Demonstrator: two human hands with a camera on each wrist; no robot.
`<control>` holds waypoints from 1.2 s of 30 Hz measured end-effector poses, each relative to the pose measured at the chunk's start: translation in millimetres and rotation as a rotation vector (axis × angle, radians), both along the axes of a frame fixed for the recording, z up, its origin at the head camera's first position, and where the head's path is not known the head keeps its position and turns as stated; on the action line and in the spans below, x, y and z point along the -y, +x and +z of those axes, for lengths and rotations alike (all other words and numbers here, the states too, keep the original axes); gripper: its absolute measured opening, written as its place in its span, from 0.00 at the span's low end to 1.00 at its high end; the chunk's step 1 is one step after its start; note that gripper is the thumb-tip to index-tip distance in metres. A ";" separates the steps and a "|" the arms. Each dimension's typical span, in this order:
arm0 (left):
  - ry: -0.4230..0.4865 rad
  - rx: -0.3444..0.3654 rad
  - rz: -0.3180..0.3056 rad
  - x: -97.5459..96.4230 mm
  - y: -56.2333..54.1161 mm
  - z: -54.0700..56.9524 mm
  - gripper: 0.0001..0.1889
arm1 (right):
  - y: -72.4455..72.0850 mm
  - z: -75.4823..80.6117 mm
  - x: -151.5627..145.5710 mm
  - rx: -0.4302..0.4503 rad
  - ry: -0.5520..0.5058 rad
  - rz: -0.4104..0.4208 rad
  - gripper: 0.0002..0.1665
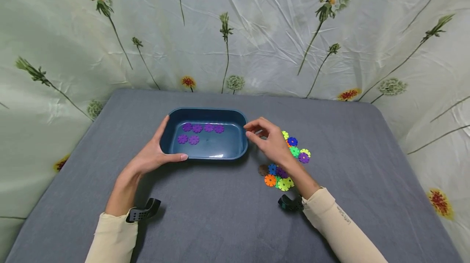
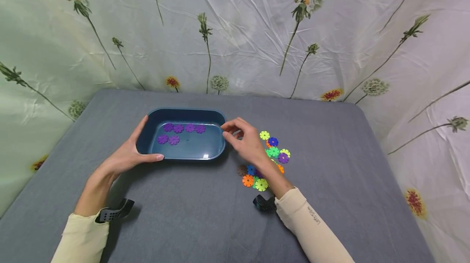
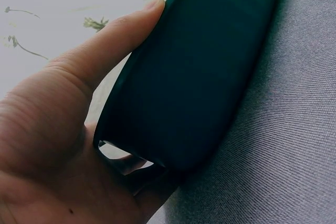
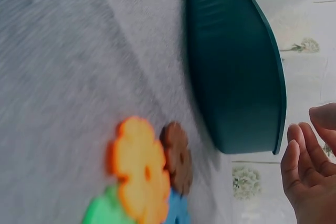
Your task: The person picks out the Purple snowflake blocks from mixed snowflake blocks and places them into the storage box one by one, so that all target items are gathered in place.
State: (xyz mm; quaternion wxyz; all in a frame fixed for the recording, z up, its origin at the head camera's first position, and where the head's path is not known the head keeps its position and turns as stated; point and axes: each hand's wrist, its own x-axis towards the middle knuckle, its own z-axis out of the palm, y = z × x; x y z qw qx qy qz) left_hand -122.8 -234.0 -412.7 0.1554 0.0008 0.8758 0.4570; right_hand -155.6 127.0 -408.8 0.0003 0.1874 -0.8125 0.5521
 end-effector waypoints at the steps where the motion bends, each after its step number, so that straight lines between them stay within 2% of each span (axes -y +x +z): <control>1: 0.001 0.001 0.001 0.1 0.3 -0.4 0.73 | 0.8 -0.7 -2.3 0.006 0.005 -0.002 0.12; 6: 0.015 -0.003 0.000 0.4 -0.1 -0.5 0.73 | 3.7 -1.7 -16.2 0.005 0.035 -0.016 0.11; 15: 0.019 -0.001 0.003 1.0 -1.1 0.3 0.73 | 8.9 -8.3 -34.1 0.041 -0.011 -0.016 0.12; 21: 0.015 0.003 0.007 1.5 -0.3 0.2 0.73 | 12.5 -12.3 -48.8 0.056 0.022 -0.002 0.14; 26: 0.000 0.008 0.011 0.1 -1.1 -0.2 0.73 | 13.8 -15.4 -65.1 0.109 0.035 0.009 0.15; 36: -0.009 -0.004 0.002 2.3 -1.6 -1.1 0.73 | 14.5 -12.9 -88.5 0.163 0.120 0.053 0.15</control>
